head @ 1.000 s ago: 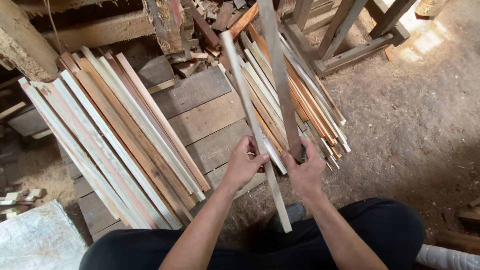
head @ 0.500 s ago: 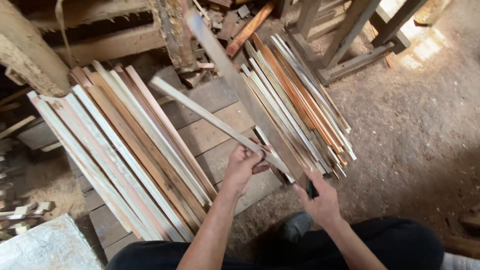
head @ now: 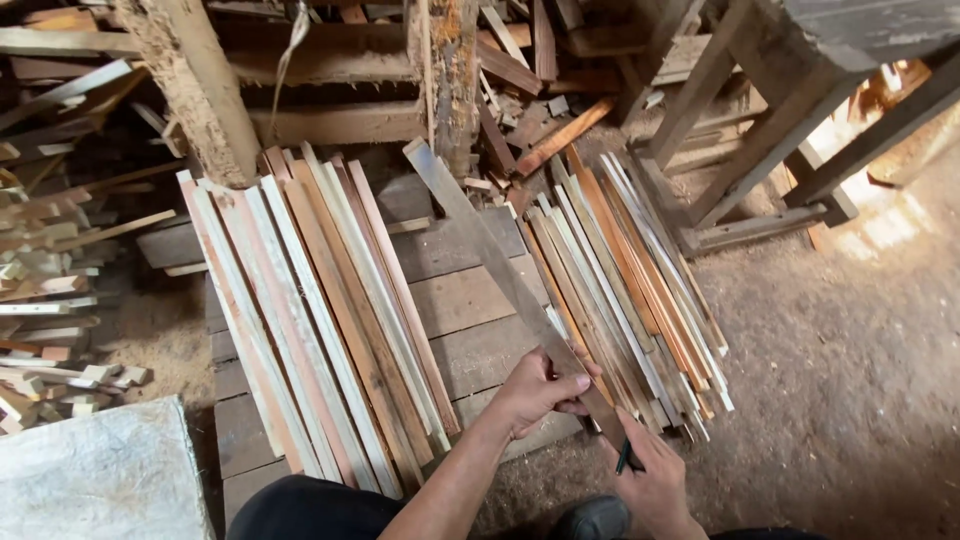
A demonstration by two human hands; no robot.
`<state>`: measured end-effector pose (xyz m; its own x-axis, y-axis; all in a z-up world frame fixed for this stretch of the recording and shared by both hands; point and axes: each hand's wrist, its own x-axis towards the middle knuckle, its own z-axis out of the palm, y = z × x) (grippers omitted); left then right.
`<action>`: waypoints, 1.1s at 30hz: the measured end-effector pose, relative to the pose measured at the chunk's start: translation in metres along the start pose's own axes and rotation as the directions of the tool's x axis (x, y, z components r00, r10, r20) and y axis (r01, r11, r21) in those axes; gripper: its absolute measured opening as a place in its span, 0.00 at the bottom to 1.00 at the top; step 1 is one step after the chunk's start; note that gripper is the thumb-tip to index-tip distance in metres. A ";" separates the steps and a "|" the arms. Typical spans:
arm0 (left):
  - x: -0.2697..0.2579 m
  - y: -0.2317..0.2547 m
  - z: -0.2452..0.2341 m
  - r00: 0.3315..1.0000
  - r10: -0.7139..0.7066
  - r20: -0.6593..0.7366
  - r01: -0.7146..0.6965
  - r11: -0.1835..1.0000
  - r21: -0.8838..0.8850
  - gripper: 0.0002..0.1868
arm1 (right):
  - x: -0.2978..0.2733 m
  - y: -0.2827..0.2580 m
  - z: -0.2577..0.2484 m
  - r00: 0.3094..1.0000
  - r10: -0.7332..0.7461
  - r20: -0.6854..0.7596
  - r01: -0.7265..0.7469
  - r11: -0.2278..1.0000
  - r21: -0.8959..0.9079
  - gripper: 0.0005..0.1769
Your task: Inspecting and marking thin wood strips with a pencil in a workshop environment.
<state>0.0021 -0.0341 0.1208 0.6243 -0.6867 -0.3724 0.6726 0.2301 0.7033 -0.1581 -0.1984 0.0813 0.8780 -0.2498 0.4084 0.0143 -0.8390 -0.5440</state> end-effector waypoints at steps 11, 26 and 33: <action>0.005 0.001 0.001 0.999 0.013 -0.045 -0.010 0.997 0.078 0.24 | -0.017 0.020 0.001 0.998 -0.065 -0.003 0.065 0.998 0.007 0.32; 0.002 0.090 -0.018 0.930 0.368 -0.018 -0.367 0.930 0.024 0.25 | 0.061 -0.011 -0.021 0.926 0.349 0.143 -0.359 0.699 0.618 0.14; -0.001 0.048 -0.014 0.935 0.355 -0.004 -0.354 0.933 0.072 0.26 | 0.069 -0.021 0.002 0.916 0.338 0.214 -0.360 0.463 0.810 0.13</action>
<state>0.0390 -0.0127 0.1465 0.8238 -0.5579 -0.1007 0.3778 0.4078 0.8313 -0.0968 -0.1966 0.1192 0.9119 -0.4091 0.0332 0.0781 0.0934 -0.9926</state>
